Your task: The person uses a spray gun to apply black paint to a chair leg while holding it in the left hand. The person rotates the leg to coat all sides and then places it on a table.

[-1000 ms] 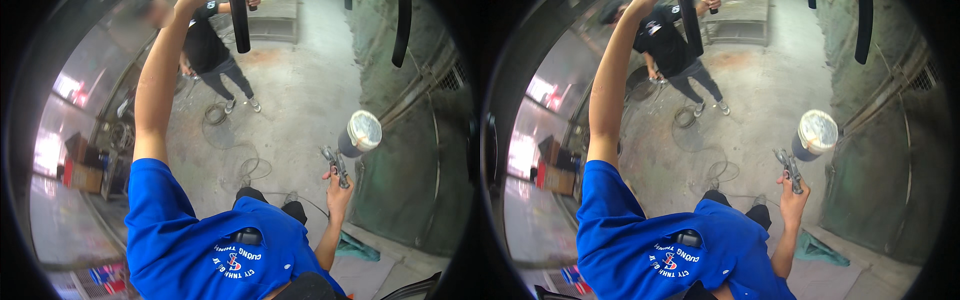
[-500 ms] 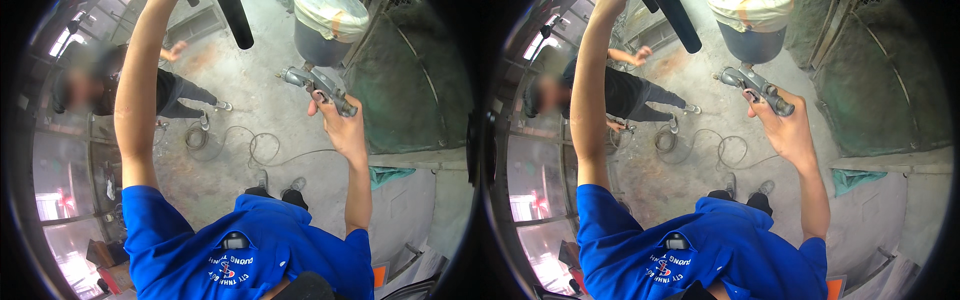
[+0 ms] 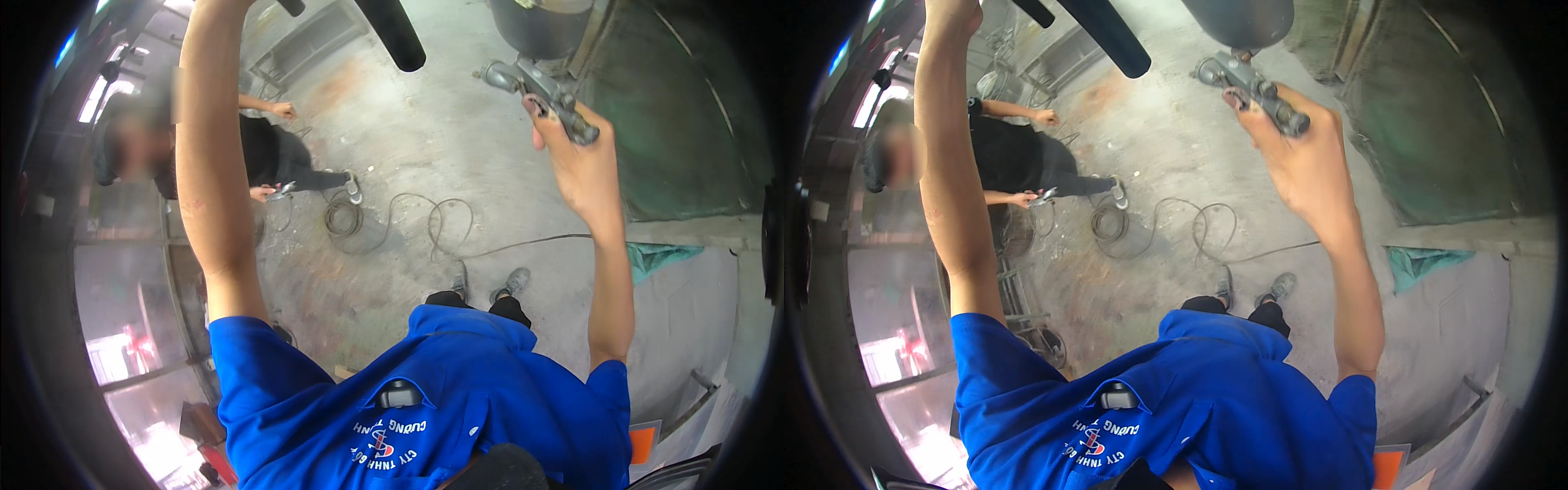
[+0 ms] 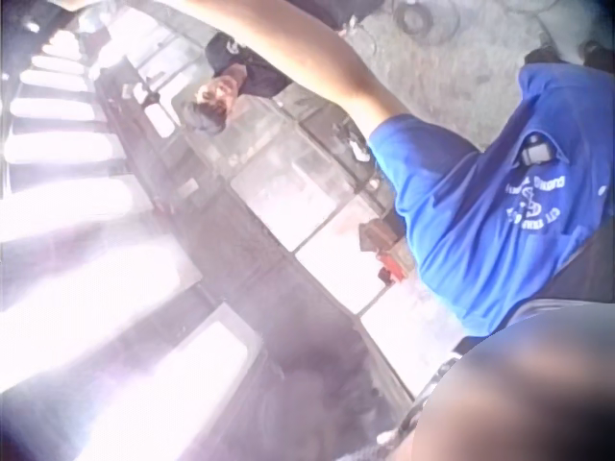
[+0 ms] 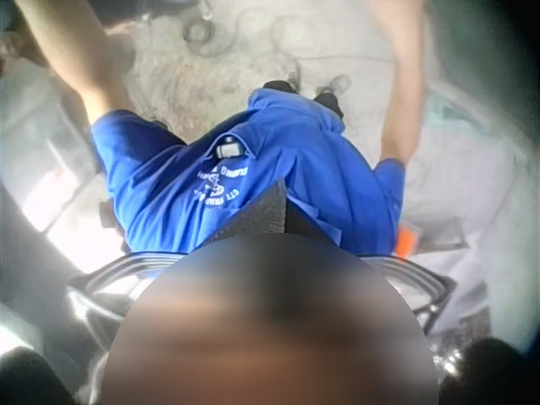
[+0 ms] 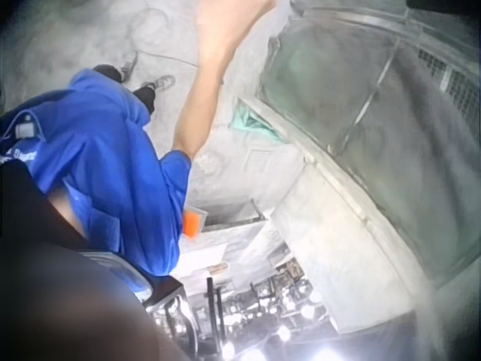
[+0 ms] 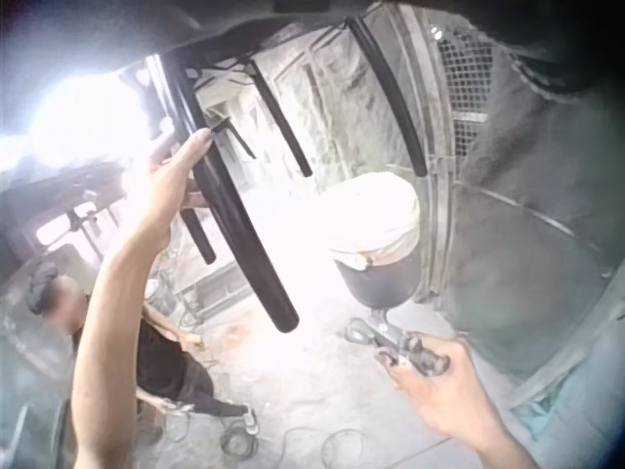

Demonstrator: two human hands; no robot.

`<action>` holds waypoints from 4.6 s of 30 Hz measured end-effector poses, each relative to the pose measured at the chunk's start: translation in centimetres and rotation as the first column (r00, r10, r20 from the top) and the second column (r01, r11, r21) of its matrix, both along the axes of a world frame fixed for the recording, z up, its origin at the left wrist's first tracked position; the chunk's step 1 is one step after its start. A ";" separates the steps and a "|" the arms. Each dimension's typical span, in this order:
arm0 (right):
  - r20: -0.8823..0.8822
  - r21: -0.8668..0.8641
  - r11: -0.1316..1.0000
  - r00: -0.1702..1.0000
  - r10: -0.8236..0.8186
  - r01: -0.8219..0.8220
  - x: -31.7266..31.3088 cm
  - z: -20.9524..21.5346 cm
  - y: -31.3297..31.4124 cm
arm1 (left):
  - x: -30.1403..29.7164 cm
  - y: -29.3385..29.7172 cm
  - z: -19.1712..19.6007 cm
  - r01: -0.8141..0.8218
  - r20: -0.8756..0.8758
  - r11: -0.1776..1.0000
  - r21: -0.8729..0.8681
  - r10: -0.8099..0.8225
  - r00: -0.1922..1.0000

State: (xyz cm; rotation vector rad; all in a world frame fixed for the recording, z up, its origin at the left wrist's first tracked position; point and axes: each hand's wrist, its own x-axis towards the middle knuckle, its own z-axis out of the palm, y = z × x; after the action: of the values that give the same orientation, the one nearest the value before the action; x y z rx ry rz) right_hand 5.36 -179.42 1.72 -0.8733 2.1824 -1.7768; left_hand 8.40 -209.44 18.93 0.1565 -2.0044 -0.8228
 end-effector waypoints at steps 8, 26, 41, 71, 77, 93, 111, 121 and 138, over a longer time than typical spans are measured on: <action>-0.119 0.064 0.986 0.982 -0.148 0.157 4.3 1.5 5.9 | -3.6 5.3 0.2 0.142 -0.092 0.990 -0.016 -0.143 0.985; -0.112 0.050 0.887 0.885 -0.451 0.459 3.7 3.0 8.5 | -8.6 7.0 1.1 0.042 -0.195 0.996 -0.079 -0.057 0.979; 0.043 -0.016 1.000 0.999 0.020 -0.019 4.1 -1.0 -0.8 | -5.0 -5.0 2.6 -0.244 -0.060 0.941 0.236 0.264 0.963; 0.136 0.051 0.958 0.953 0.272 -0.281 -17.4 0.6 -20.6 | -17.4 -27.2 -0.3 0.491 -0.075 0.709 0.506 -0.532 0.844; 0.032 -0.097 0.994 0.998 0.047 -0.044 -19.0 -2.5 -26.4 | -18.1 -31.9 -0.6 0.735 -0.067 0.541 0.409 -0.786 0.615; 0.280 0.188 0.787 0.736 -0.616 0.588 -7.4 -14.7 -10.8 | -17.8 -39.7 1.6 0.582 -0.049 0.658 0.478 -0.642 0.765; 0.283 0.316 0.509 0.433 -0.856 0.800 -0.4 -13.9 -0.4 | -9.8 -19.0 1.2 0.125 -0.180 0.974 -0.191 -0.160 0.971; 0.344 0.214 0.695 0.613 -0.711 0.687 -0.4 -15.9 2.8 | -18.4 -0.5 -4.4 0.286 -0.017 0.933 0.219 -0.290 0.957; 0.370 0.268 0.771 0.677 -0.636 0.577 -1.2 -17.0 6.4 | 48.4 11.0 -66.9 -0.795 0.842 0.602 -0.074 -0.390 -0.374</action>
State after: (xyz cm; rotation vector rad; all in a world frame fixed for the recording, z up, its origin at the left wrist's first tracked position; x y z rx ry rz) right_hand 4.20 -172.98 -15.29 0.3517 2.3640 -1.7979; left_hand 56.83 -198.46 -47.96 2.8615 -2.4458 -1.2089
